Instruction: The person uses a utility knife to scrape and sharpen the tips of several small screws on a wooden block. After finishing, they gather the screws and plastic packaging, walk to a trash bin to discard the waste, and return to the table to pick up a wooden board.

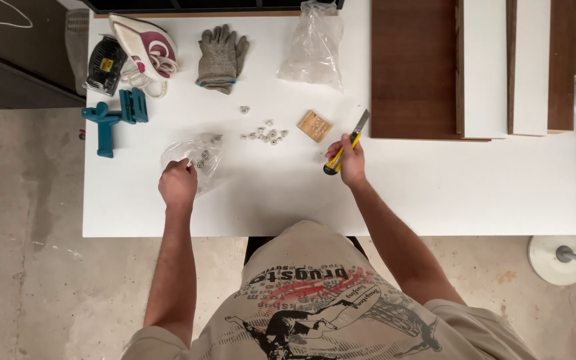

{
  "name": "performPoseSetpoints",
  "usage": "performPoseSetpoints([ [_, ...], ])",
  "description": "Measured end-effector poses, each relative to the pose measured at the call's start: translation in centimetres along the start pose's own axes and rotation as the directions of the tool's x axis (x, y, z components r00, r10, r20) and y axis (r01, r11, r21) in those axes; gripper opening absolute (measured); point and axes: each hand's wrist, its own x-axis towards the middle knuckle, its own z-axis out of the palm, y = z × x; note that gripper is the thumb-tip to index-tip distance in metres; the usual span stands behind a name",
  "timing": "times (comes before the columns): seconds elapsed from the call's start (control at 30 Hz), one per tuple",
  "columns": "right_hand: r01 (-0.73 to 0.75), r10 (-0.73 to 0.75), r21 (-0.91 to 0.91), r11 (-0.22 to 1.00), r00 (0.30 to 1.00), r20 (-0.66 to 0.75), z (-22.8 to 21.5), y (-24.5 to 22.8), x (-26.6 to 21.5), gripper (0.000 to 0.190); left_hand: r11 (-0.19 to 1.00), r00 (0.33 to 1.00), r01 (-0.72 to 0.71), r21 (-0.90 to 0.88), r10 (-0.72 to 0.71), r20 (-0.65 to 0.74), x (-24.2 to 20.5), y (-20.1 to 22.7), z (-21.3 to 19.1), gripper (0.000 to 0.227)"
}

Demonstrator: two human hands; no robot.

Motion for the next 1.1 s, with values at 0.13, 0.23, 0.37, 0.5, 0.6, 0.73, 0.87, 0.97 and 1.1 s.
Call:
performPoseSetpoints([
  [0.13,-0.023,0.03,0.196,0.98,0.999,-0.029,-1.5,-0.2,0.6,0.028,0.999,1.0,0.025,0.021,-0.025,-0.01,-0.1,0.2,1.6,0.006],
  [0.23,-0.058,0.066,0.284,0.957,0.998,-0.016,-3.2,0.8,1.0,0.029,0.998,0.988,0.05,0.022,-0.046,-0.15,-0.6,3.9,1.2,0.024],
  [0.37,-0.095,0.096,0.332,0.938,0.995,0.012,-3.8,1.7,-0.1,0.029,0.795,0.987,-0.074,-0.602,0.143,0.068,-3.3,14.4,1.0,0.012],
  [0.5,-0.114,0.124,0.326,0.938,0.992,-0.01,-4.5,3.0,-1.2,0.028,0.65,0.812,-0.513,-0.56,0.58,-0.069,-7.4,23.5,10.6,0.051],
  [0.6,-0.118,0.144,0.326,0.938,0.988,-0.056,-5.4,3.6,-2.4,0.028,0.793,0.642,-0.327,-0.514,0.586,0.495,-7.5,28.5,3.3,0.075],
  [0.73,-0.133,0.16,0.287,0.949,0.984,-0.075,-6.8,4.9,-3.9,0.027,0.735,0.579,-0.348,-0.582,0.657,0.484,-8.0,30.7,7.0,0.074],
  [0.87,-0.189,0.196,0.128,0.974,0.98,-0.045,-7.9,7.3,-5.0,0.029,0.768,0.906,-0.32,-0.555,0.42,0.059,-5.3,27.0,12.3,0.027],
  [0.97,-0.215,0.216,-0.045,0.976,0.976,0.023,-7.4,6.7,-6.6,0.03,0.888,0.974,-0.159,-0.432,0.212,0.076,-1.3,21.4,13.3,0.01],
  [1.1,-0.185,0.218,-0.234,0.954,0.969,0.121,-6.2,4.8,-6.8,0.032,0.881,0.963,-0.243,-0.405,0.269,0.007,1.4,16.7,14.9,0.028],
])
